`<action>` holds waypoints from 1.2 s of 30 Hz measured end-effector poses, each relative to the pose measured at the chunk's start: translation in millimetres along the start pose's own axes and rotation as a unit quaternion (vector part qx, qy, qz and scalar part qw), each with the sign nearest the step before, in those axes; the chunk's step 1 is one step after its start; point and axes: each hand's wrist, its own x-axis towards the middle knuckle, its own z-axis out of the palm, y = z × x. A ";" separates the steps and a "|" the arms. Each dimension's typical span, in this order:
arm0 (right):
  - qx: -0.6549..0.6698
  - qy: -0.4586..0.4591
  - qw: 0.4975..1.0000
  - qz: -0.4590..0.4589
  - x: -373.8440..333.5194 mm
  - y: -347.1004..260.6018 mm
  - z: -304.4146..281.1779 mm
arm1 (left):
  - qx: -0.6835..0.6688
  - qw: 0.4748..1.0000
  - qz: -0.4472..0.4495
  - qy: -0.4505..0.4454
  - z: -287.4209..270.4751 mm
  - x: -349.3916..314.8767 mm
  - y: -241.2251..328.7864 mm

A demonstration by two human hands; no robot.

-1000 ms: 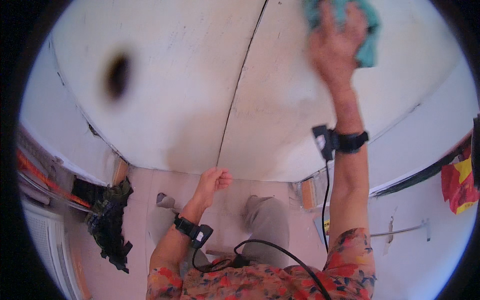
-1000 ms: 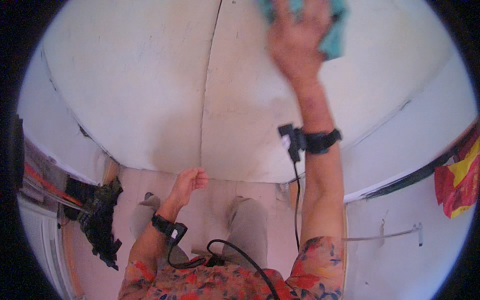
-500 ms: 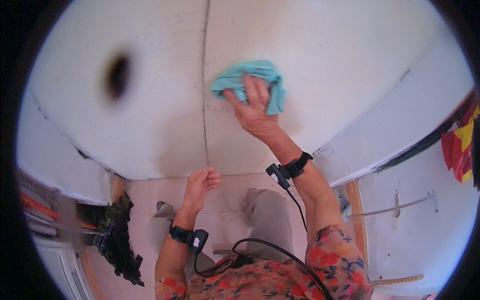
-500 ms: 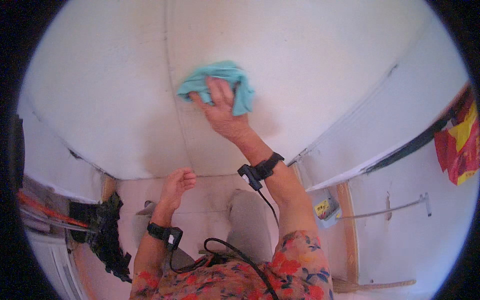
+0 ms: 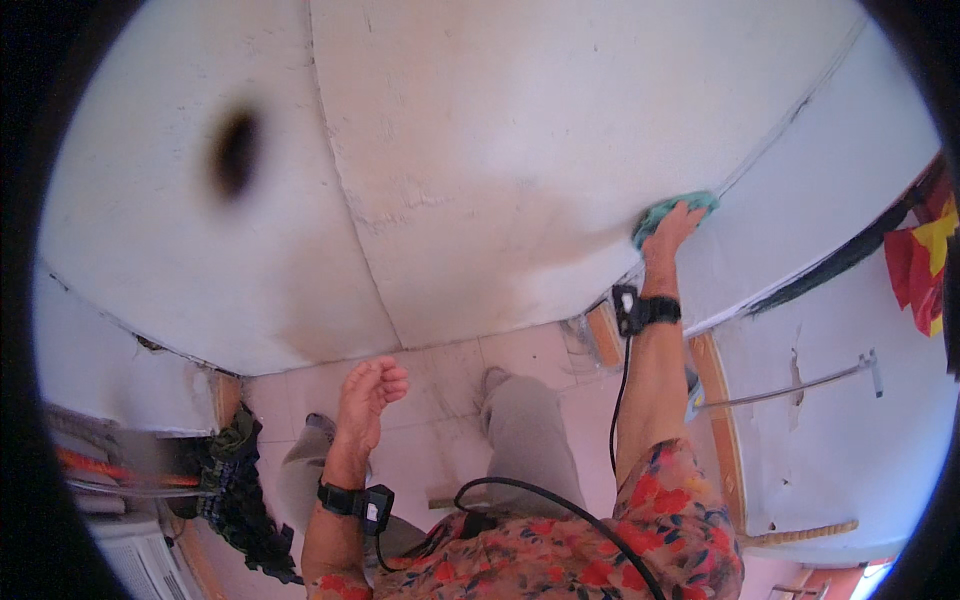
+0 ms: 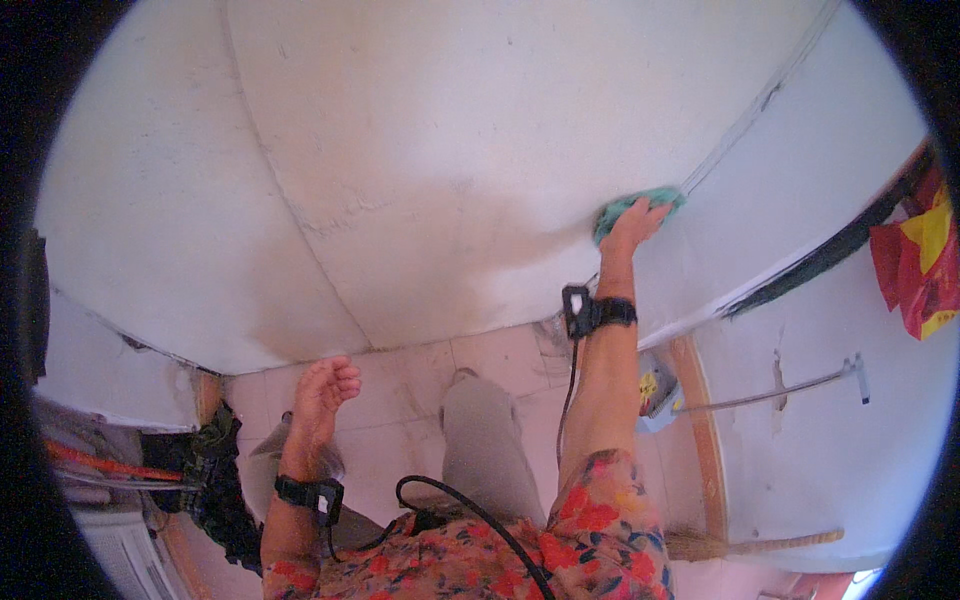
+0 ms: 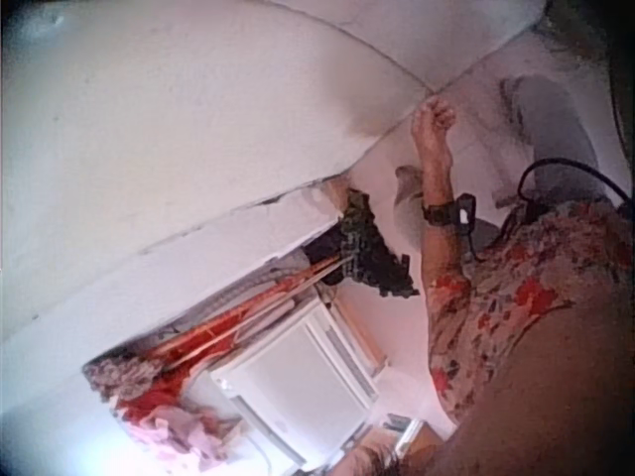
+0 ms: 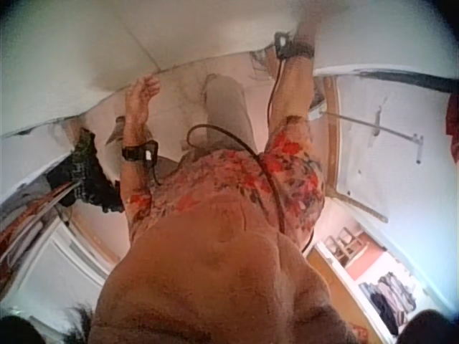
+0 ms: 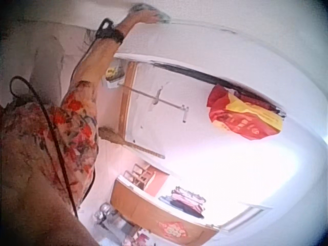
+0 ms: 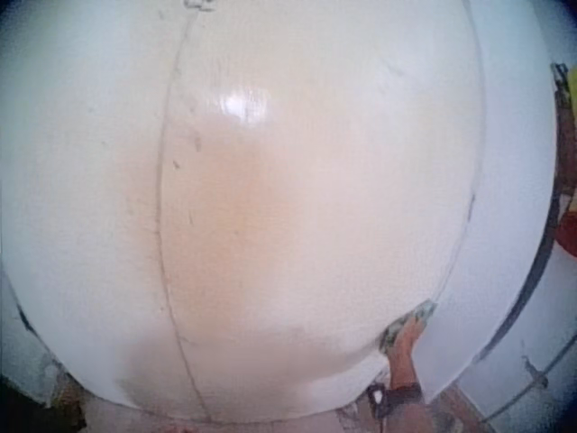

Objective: The person wipes a white door and the adjacent wall with a cloth, using one hand to clean various sections of the surface.

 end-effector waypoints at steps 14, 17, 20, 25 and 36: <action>-0.172 -0.260 0.646 -0.697 -163.0 -183.6 126.5 | 0.043 0.999 -0.008 -0.005 6.3 9.2 -3.5; -0.119 -0.320 0.540 -0.769 -182.3 -236.2 154.4 | 0.023 1.000 0.013 -0.006 7.1 10.7 -1.6; -0.092 -0.216 0.533 -0.813 -160.0 -287.3 199.2 | 0.029 1.000 0.007 0.000 6.4 9.4 -0.2; -0.111 0.009 0.692 -0.713 -78.8 -325.3 186.1 | 0.038 0.999 0.024 -0.024 8.7 9.5 -2.6; -0.109 -0.285 0.504 -0.808 -205.1 -307.9 206.0 | 0.029 0.999 0.038 -0.008 2.7 4.1 5.4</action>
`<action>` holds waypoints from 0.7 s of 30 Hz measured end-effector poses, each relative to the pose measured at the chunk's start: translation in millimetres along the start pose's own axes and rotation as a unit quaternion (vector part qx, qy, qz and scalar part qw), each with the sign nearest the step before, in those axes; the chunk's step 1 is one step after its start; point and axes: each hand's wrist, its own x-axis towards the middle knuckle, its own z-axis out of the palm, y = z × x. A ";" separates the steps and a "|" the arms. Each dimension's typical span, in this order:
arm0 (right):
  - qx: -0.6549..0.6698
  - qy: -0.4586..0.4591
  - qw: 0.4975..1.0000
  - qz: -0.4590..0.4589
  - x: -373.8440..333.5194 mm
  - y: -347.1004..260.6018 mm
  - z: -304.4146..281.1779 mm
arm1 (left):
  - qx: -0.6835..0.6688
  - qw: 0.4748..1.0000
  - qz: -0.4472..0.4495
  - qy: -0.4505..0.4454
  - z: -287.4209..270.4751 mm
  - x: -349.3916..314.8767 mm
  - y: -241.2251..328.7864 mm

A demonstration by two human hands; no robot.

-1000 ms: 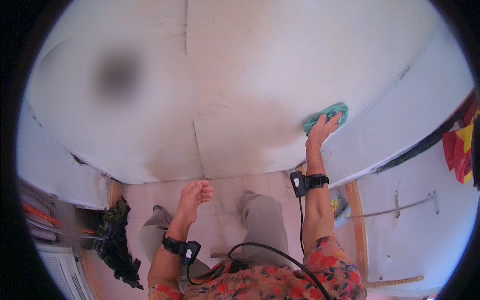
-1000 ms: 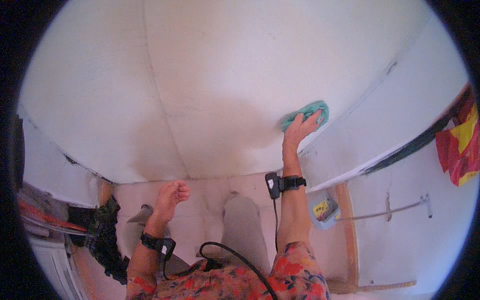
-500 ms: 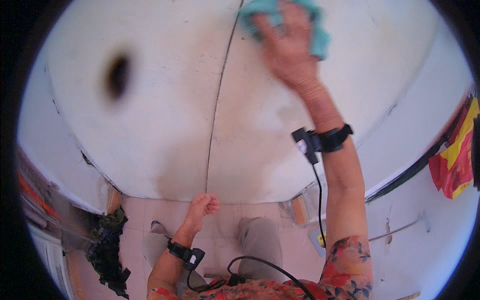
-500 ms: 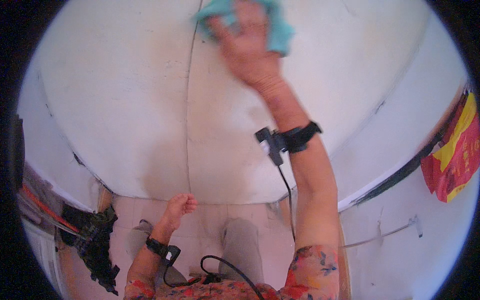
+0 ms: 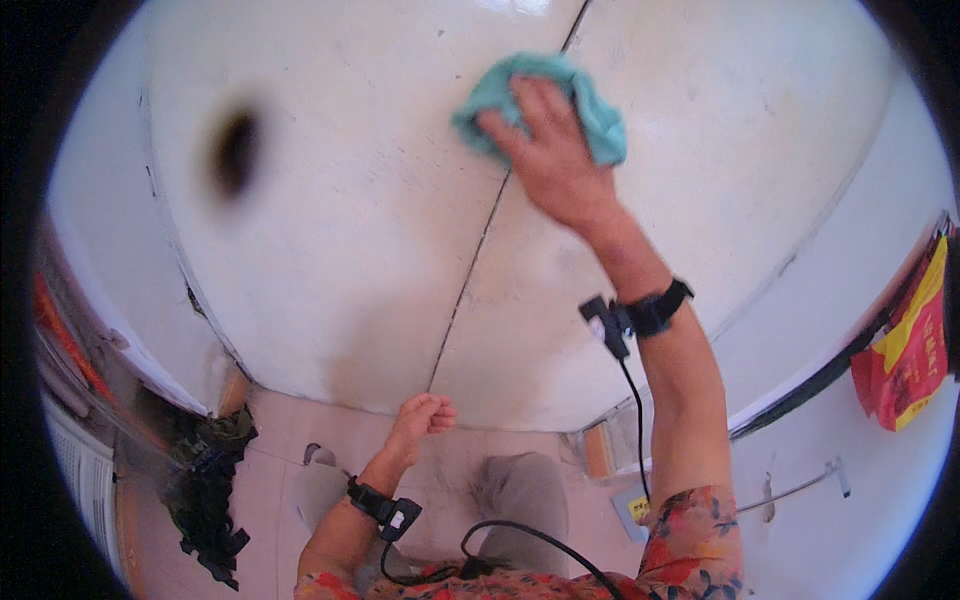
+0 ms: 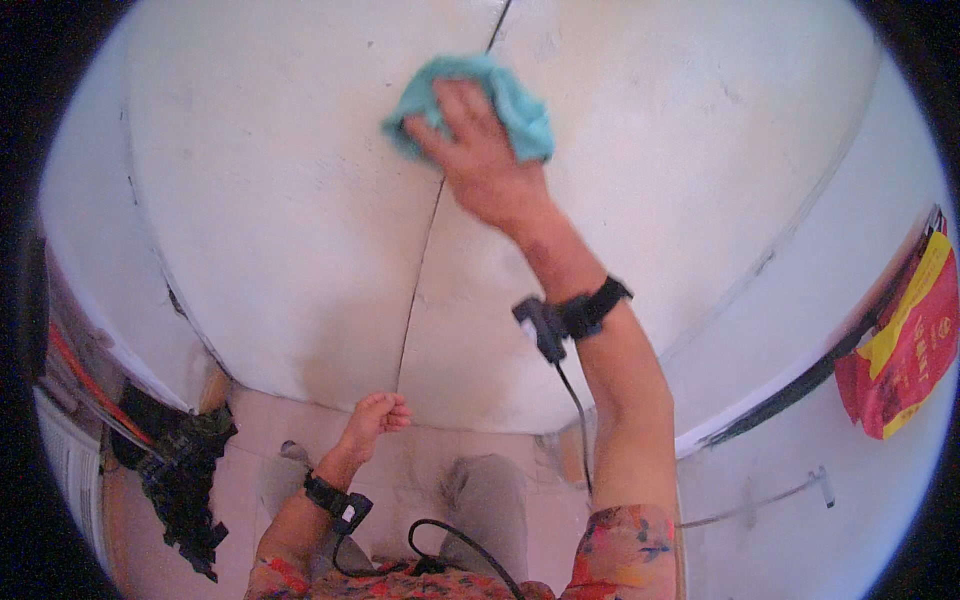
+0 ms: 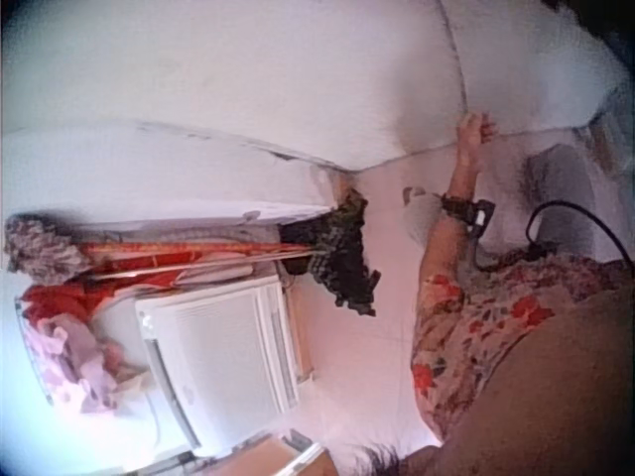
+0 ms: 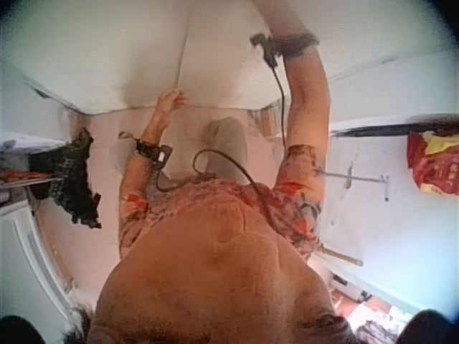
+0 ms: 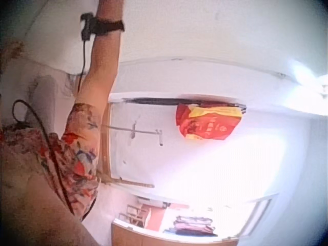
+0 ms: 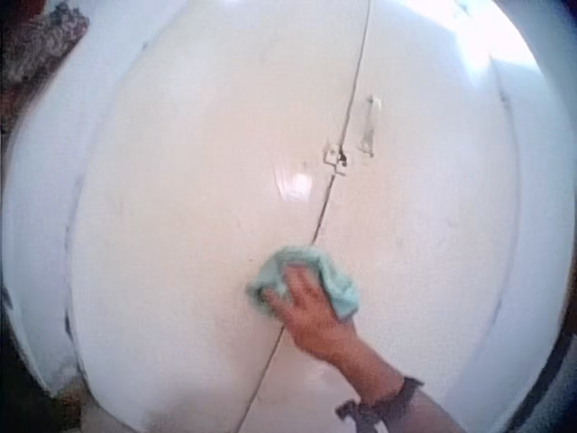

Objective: The person wipes a white door and the adjacent wall with a cloth, using one hand to clean various sections of the surface.

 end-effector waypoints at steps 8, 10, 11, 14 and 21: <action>-0.252 0.160 0.932 0.204 11.2 148.7 -52.4 | -0.029 0.999 0.022 0.000 4.9 -6.2 9.4; -0.250 0.194 0.904 0.289 -29.7 152.7 -41.8 | -0.016 1.000 0.024 -0.008 -3.8 -9.3 10.4; -0.226 0.202 0.894 0.331 -41.1 152.0 -37.3 | -0.016 0.999 0.023 -0.018 -4.6 -10.1 9.6; -0.216 0.214 0.878 0.369 -49.2 149.4 -33.2 | -0.013 0.999 -0.008 -0.030 0.8 -17.0 14.8; -0.216 0.217 0.939 0.154 60.2 81.0 0.0 | -0.022 0.999 0.022 -0.021 -8.1 -14.9 11.2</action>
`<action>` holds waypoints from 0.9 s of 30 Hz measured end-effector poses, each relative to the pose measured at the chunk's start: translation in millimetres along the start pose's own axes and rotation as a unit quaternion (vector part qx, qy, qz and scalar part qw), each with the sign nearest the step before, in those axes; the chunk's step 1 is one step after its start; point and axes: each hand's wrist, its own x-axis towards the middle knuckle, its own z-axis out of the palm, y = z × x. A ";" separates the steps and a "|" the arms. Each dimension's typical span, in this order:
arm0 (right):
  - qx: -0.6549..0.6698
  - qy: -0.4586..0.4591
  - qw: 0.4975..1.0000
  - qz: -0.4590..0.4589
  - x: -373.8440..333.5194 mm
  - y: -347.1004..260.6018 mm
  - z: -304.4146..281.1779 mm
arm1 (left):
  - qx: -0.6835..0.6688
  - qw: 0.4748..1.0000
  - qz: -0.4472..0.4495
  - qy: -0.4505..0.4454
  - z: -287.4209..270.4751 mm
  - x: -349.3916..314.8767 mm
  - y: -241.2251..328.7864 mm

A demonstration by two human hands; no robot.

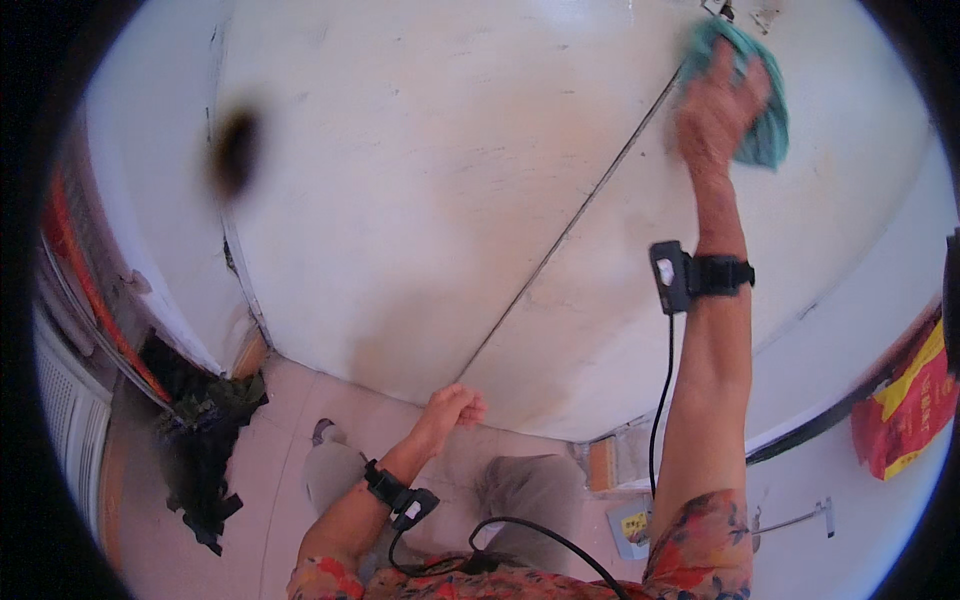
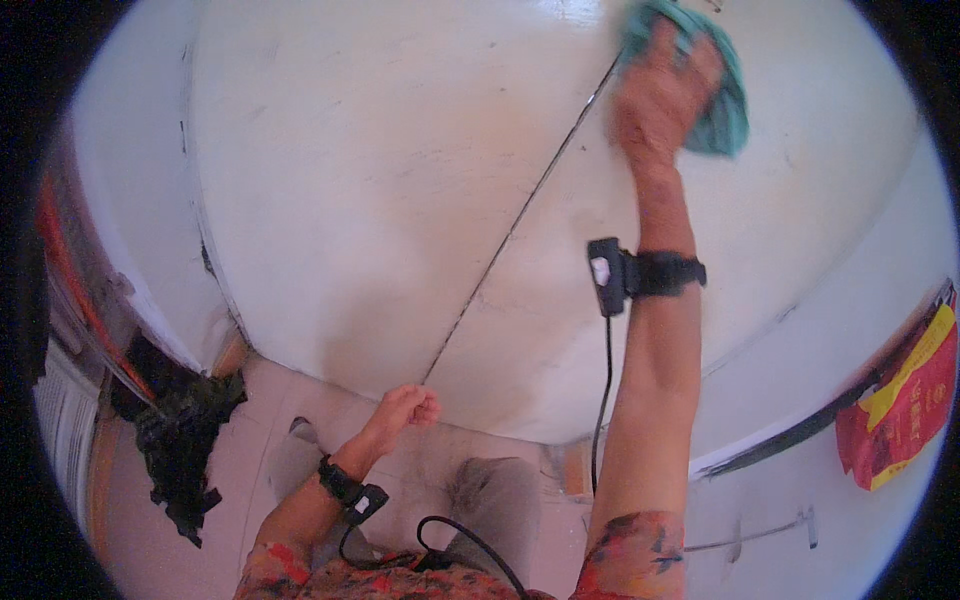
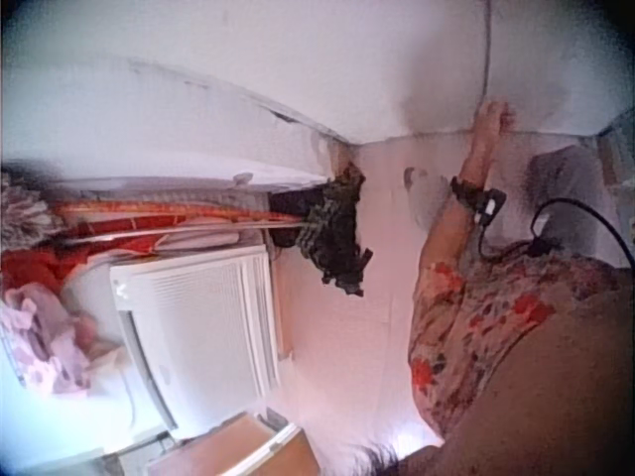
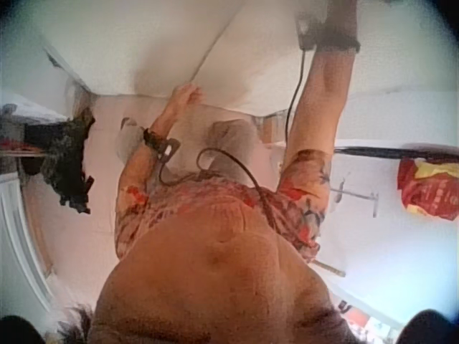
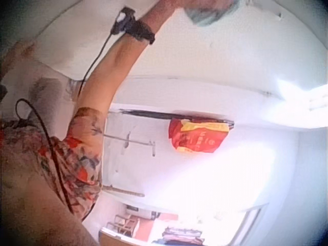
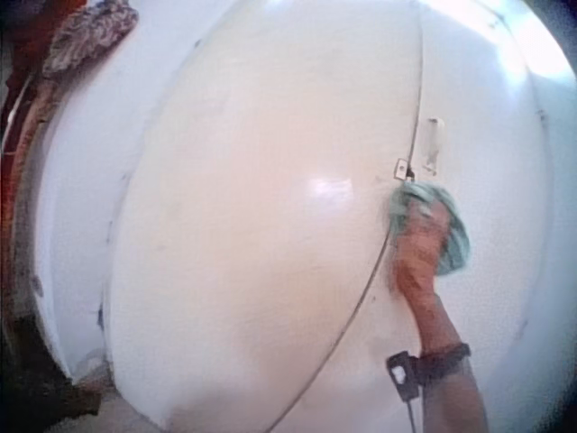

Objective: The person wipes a white door and the adjacent wall with a cloth, using one hand to clean various sections of the surface.

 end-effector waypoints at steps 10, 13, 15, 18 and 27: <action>0.418 -0.351 0.825 -0.144 -113.5 -206.7 -42.9 | -0.033 0.999 0.027 0.006 -2.8 0.9 10.9; 0.427 -0.399 0.797 -0.150 -131.8 -193.4 -72.8 | -0.036 0.999 0.039 0.008 -4.4 -7.7 22.5; 0.414 -0.417 0.806 -0.069 -104.7 -175.1 -69.4 | -0.036 0.998 0.041 0.016 -11.9 -10.6 24.6; 0.127 -0.239 0.949 -0.163 -67.7 -110.8 -43.4 | -0.039 0.998 0.036 0.015 -14.5 -9.9 23.9; 0.053 -0.104 0.992 -0.047 76.9 -115.0 24.2 | -0.030 0.998 0.031 0.046 -27.6 -17.9 22.7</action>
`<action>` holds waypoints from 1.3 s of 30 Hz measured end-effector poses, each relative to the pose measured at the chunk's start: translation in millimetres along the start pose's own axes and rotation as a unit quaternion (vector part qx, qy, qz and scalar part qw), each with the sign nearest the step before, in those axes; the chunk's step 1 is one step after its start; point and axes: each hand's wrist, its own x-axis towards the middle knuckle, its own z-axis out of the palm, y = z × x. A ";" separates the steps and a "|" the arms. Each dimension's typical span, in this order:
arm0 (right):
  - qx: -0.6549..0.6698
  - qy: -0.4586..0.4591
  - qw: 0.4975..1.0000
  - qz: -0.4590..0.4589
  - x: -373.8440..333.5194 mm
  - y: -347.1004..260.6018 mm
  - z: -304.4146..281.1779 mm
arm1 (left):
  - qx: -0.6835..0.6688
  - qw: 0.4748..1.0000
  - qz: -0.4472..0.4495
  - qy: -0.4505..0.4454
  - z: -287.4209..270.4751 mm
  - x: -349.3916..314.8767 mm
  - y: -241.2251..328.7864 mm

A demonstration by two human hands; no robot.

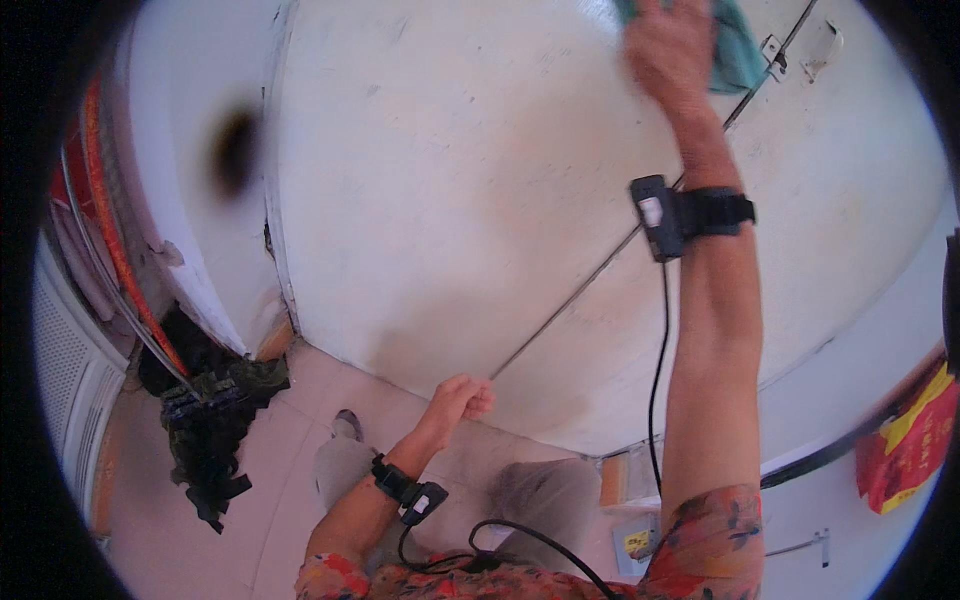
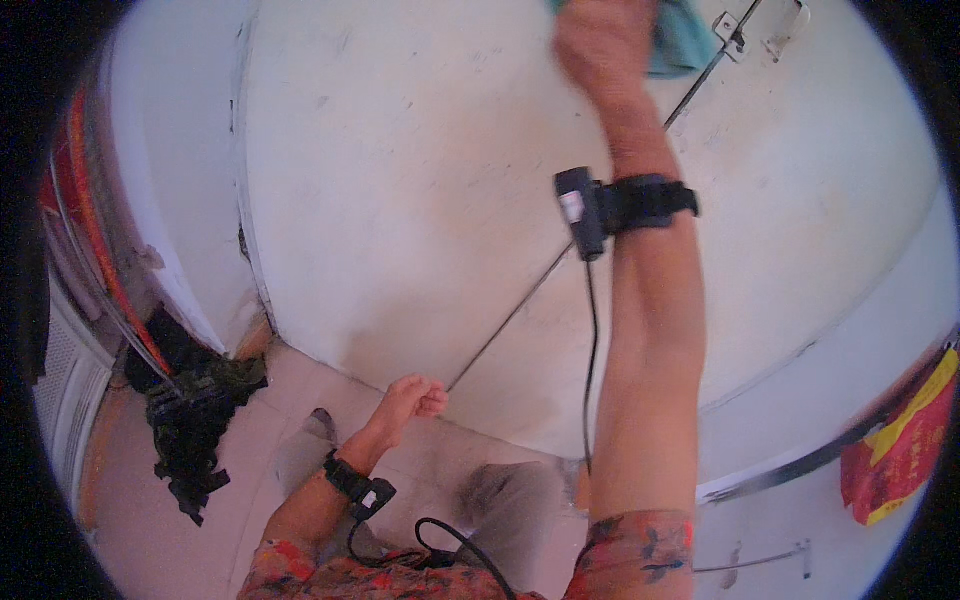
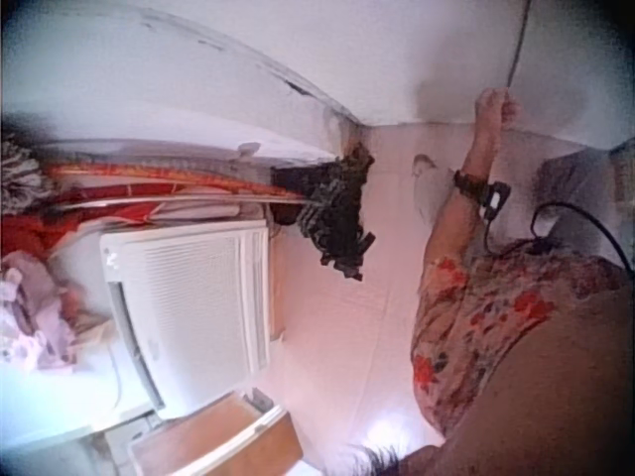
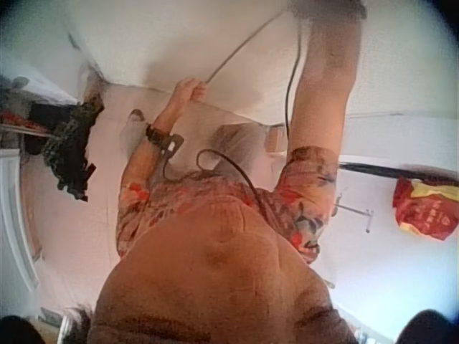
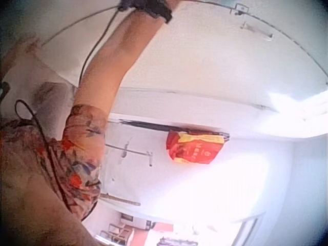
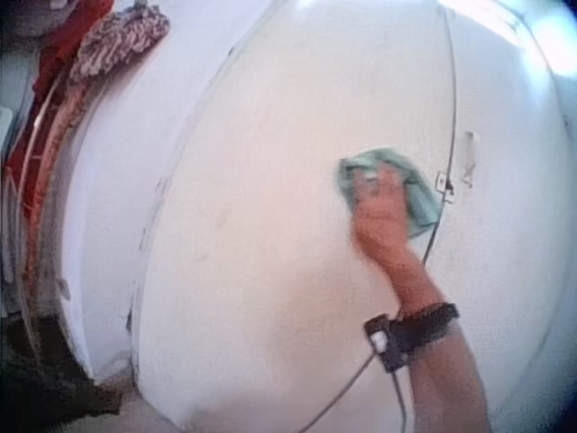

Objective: The person wipes a white door and the adjacent wall with a cloth, using one hand to clean various sections of the surface.

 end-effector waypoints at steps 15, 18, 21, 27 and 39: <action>0.077 -0.234 0.964 -0.096 -195.9 -30.7 -43.7 | -0.016 1.000 0.014 -0.003 -2.5 -1.7 -3.8; -0.029 -0.058 0.997 -0.028 -112.0 30.7 -33.8 | 0.006 1.000 0.003 -0.008 3.3 1.3 -5.5; -0.039 0.001 0.999 -0.036 -71.8 51.6 -30.9 | 0.025 1.000 -0.011 0.007 2.4 0.7 -4.3; 0.026 -0.042 0.998 -0.037 -155.2 0.1 -42.3 | 0.025 1.000 -0.014 0.003 0.7 1.7 -2.6; 0.290 -0.310 0.901 -0.091 -338.2 -124.8 -96.2 | 0.039 0.999 -0.022 0.002 4.4 -1.1 -0.4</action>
